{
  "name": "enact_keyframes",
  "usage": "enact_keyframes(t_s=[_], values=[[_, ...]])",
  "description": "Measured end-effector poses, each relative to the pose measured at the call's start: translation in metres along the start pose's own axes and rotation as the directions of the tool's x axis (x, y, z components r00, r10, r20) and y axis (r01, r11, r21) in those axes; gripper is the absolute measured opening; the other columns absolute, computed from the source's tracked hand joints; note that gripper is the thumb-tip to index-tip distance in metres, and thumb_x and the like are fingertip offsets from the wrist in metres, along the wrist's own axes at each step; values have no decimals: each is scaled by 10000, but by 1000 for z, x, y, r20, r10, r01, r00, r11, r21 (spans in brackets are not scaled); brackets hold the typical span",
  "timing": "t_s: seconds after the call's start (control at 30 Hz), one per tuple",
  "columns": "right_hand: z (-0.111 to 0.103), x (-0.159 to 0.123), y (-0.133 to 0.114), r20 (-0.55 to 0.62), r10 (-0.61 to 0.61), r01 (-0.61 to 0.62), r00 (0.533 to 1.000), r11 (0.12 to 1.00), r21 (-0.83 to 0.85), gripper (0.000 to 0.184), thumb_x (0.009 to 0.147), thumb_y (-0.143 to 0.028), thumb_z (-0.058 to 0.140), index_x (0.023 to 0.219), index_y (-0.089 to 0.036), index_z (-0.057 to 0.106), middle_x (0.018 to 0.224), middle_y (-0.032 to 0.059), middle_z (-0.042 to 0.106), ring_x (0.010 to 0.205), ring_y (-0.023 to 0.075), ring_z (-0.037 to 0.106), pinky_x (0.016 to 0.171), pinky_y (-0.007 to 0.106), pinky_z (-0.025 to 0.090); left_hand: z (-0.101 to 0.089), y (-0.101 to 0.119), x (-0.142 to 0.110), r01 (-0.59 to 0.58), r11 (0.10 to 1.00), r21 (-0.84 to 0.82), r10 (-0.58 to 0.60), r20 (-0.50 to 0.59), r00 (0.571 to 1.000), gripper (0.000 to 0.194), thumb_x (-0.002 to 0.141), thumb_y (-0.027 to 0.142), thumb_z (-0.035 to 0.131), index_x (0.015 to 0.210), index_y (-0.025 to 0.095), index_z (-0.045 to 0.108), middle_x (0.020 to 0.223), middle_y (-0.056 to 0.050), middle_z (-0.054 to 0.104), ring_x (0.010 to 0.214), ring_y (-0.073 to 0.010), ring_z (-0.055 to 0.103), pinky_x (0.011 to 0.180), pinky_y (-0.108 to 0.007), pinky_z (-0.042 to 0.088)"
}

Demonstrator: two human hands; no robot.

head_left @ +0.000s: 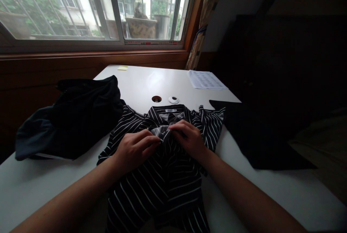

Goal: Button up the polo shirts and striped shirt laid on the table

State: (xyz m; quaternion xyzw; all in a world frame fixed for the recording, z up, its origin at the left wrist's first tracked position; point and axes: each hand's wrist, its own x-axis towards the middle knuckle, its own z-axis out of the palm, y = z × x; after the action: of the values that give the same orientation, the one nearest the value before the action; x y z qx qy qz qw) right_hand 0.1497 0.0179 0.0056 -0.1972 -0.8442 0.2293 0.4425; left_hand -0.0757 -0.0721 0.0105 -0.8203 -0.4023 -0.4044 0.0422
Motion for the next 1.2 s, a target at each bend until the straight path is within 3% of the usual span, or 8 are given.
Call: enact_keyframes(t_s=[0.17, 0.3, 0.4, 0.53, 0.67, 0.83, 1.2], values=[[1, -1, 0, 39, 16, -15, 999, 999, -28, 73, 945, -262, 607, 996, -246, 657, 851, 8, 634, 753, 140, 610, 680, 298, 520, -1, 2, 0, -31, 1000, 2, 31, 36, 999, 146, 927, 230, 638, 1073, 222, 633, 917, -11, 652, 671, -103, 591, 544, -225, 442], [3, -1, 0, 33, -7, 9, 999, 998, -55, 53, 941, -276, 617, 942, -234, 649, 798, 0, 609, 701, 133, 579, 645, 289, 496, -1, 2, 0, -63, 998, 3, 63, 90, 994, 301, 937, 276, 624, 1232, 243, 571, 969, -21, 658, 659, -111, 591, 531, -233, 458], [3, -1, 0, 28, -14, 16, 999, 999, -52, 57, 942, -280, 614, 930, -231, 640, 791, -3, 601, 692, 132, 572, 639, 288, 492, 0, 2, -1, -99, 993, 60, 84, 215, 973, 396, 962, 238, 547, 1351, 302, 500, 1051, -28, 649, 641, -117, 585, 513, -250, 450], [3, -2, 1, 35, -13, 15, 999, 999, -49, 47, 941, -271, 614, 934, -229, 636, 803, 0, 602, 706, 133, 572, 660, 292, 494, 1, 1, -2, -104, 990, 96, 65, 337, 939, 376, 952, 211, 514, 1310, 324, 536, 1143, -25, 630, 635, -125, 588, 498, -266, 429], [4, -2, 0, 28, -6, 8, 1000, 998, -63, 56, 944, -270, 608, 923, -225, 634, 778, -4, 584, 678, 128, 550, 634, 283, 478, 2, -1, -3, -84, 995, 52, 67, 270, 961, 245, 960, 190, 514, 1187, 243, 587, 1088, -18, 667, 684, -130, 620, 510, -259, 419], [4, -2, -2, 21, 22, -20, 1000, 996, -89, 49, 947, -266, 606, 928, -228, 630, 784, -2, 575, 685, 129, 545, 641, 283, 467, 1, -1, -1, -13, 1000, -11, 15, 182, 983, 188, 964, 162, 519, 1123, 228, 595, 1034, -5, 681, 714, -113, 639, 553, -236, 448], [3, 0, -3, -75, 76, -86, 994, 987, -139, 81, 960, -281, 581, 914, -230, 623, 817, 8, 598, 733, 150, 583, 687, 290, 470, 6, -5, -1, 116, 949, -294, -27, 290, 957, 173, 961, 121, 452, 1054, 195, 578, 1112, -69, 633, 876, -155, 636, 701, -264, 512]])
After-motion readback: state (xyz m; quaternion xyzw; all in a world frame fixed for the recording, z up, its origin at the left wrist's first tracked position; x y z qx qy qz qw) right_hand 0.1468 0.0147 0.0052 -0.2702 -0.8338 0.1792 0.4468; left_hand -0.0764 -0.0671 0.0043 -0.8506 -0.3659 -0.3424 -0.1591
